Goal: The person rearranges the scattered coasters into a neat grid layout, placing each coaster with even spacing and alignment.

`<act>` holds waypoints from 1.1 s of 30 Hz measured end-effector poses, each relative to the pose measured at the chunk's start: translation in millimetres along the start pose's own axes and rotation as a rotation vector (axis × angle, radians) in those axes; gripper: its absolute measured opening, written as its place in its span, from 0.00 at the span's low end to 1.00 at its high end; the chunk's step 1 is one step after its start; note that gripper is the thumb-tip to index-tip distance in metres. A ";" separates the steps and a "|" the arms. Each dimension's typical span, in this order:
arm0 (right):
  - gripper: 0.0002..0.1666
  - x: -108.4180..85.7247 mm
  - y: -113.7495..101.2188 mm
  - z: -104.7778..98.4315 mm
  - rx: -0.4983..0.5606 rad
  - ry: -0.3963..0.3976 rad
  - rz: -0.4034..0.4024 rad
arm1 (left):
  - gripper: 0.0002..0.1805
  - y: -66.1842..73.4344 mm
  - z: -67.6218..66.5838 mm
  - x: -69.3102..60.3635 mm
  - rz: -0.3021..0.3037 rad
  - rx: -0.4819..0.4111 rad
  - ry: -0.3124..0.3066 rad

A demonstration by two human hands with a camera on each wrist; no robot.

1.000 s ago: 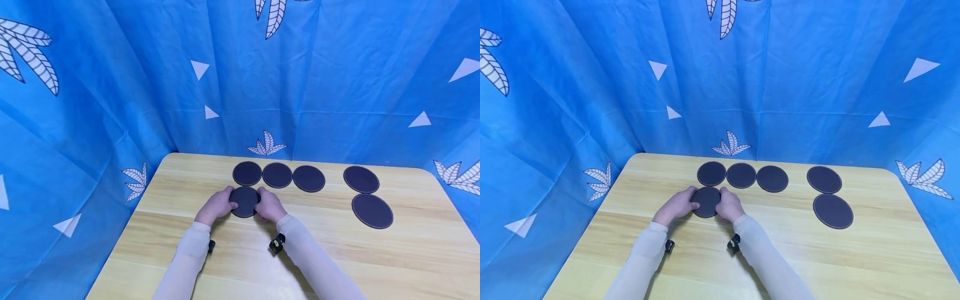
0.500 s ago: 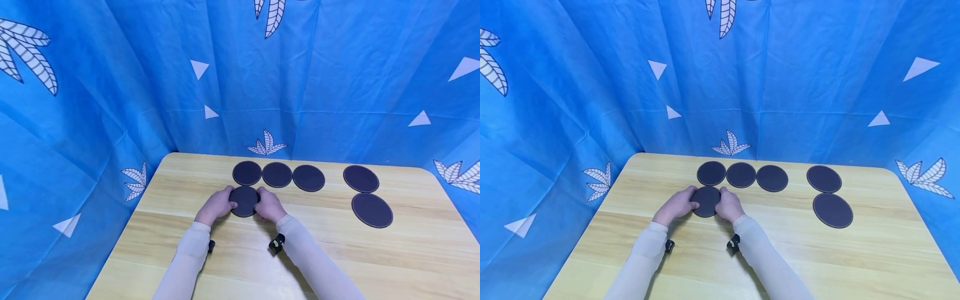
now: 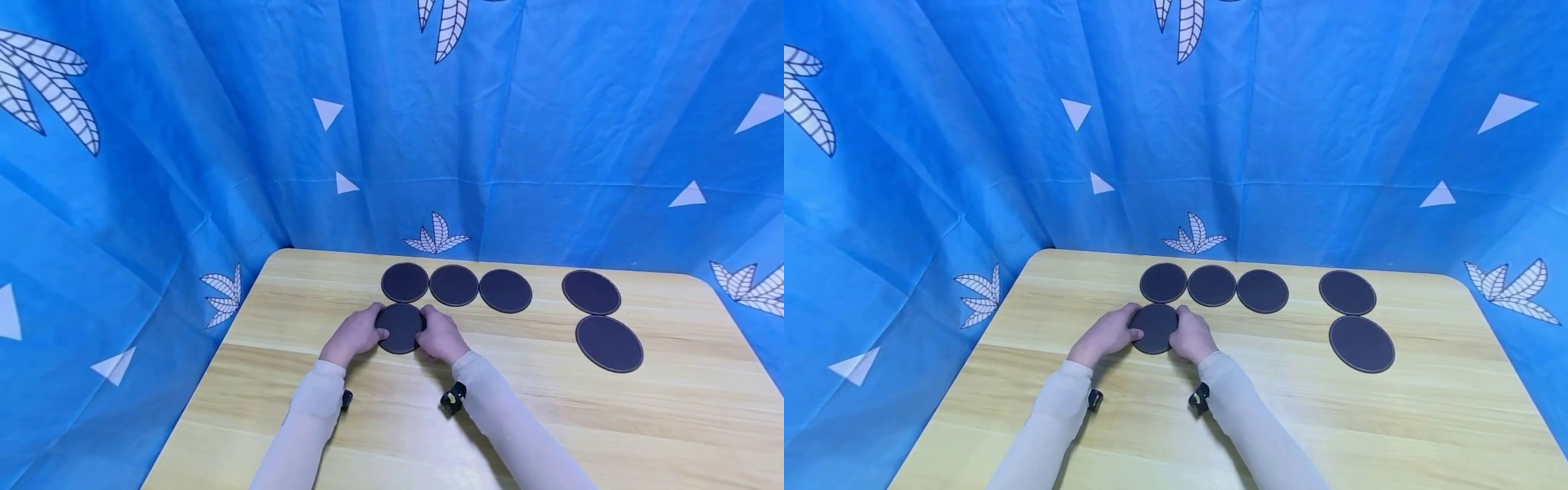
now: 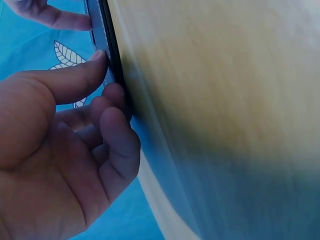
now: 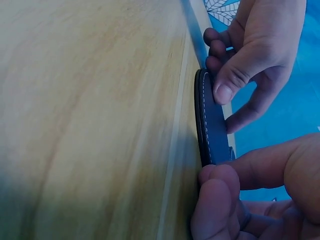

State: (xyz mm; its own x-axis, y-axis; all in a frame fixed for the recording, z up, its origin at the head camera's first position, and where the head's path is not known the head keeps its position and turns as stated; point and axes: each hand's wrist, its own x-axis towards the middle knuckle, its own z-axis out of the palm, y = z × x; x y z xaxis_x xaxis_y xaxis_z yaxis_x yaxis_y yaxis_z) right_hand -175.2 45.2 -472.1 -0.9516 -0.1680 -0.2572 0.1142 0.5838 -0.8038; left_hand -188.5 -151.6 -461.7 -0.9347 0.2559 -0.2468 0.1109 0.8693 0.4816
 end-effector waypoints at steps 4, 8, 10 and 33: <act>0.31 -0.5 0.2 1.0 -0.060 0.022 -0.024 | 0.30 0.8 -1.8 -0.2 -0.005 0.011 -0.005; 0.30 -1.0 1.3 1.5 -0.077 0.039 -0.039 | 0.31 1.3 -2.5 -0.3 -0.007 0.026 -0.004; 0.29 -1.3 1.6 1.6 -0.076 0.044 -0.042 | 0.31 1.2 -2.1 -0.1 -0.008 0.030 -0.001; 0.28 -4.2 -0.3 1.7 -0.060 0.057 -0.033 | 0.31 4.7 -3.9 -2.3 -0.032 0.033 -0.005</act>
State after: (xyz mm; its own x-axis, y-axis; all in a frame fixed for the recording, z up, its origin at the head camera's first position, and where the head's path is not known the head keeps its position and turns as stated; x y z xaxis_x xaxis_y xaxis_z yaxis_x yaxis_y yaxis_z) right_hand -170.7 44.4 -471.7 -0.9696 -0.1433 -0.1983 0.0665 0.6258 -0.7771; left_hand -187.2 -149.7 -455.7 -0.9362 0.2299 -0.2659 0.0923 0.8907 0.4452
